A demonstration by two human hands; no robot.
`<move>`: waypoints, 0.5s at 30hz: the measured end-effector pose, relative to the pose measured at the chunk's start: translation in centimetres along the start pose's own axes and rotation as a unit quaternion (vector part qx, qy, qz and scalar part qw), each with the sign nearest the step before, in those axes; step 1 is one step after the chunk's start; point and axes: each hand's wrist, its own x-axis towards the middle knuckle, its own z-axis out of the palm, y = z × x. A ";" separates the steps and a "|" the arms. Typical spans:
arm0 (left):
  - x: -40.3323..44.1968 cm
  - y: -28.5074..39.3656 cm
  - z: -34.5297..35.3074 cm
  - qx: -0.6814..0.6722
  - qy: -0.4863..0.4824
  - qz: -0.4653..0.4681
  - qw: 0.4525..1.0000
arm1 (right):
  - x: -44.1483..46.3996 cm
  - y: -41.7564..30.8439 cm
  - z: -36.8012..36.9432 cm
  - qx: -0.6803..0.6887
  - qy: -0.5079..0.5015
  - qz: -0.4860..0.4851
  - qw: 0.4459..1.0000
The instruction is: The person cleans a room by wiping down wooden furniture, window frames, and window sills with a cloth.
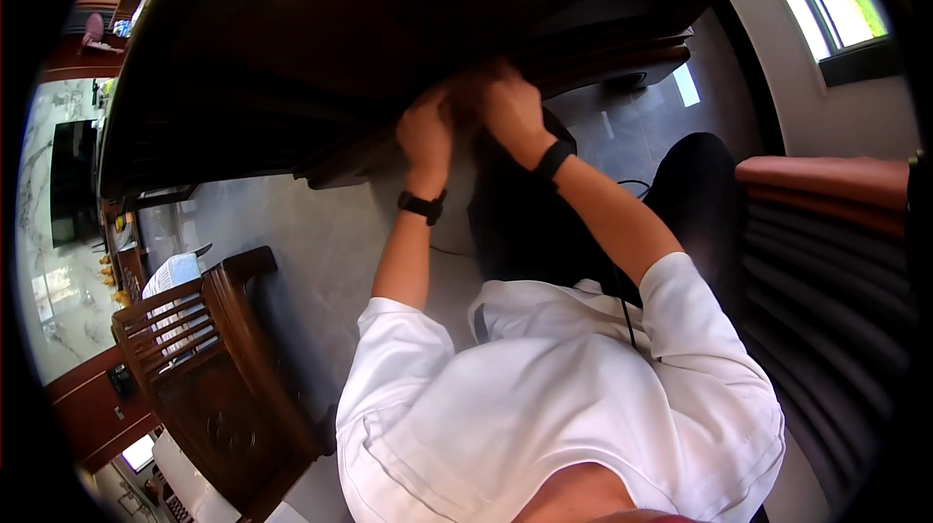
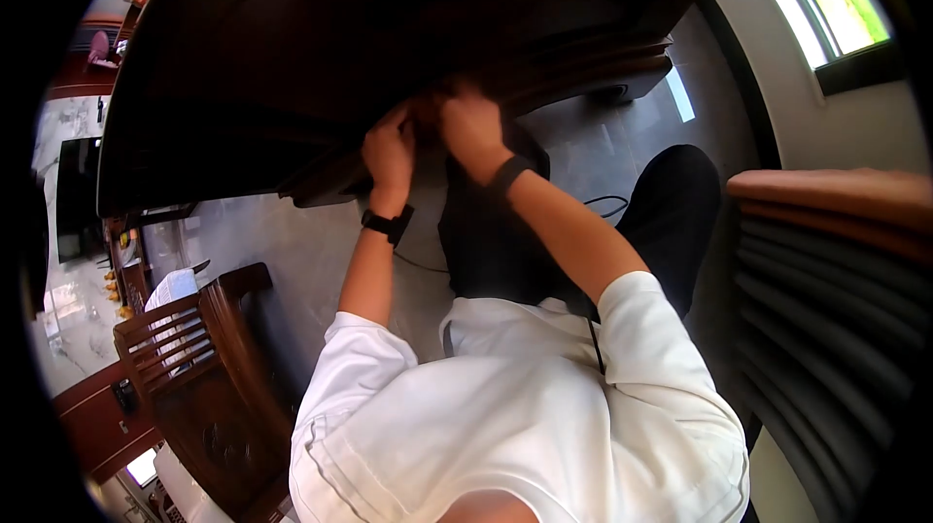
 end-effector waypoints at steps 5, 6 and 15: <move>-0.1 -1.1 -0.7 0.004 0.017 -0.003 1.000 | 0.0 -0.9 1.6 0.032 -0.007 -0.013 0.999; 0.1 -0.4 -0.5 0.010 0.021 -0.003 1.000 | 0.2 -0.1 1.3 0.015 -0.008 -0.017 1.000; 2.4 4.6 3.7 0.001 -0.032 0.000 0.999 | 1.3 3.0 -7.8 -0.001 -0.050 0.057 0.997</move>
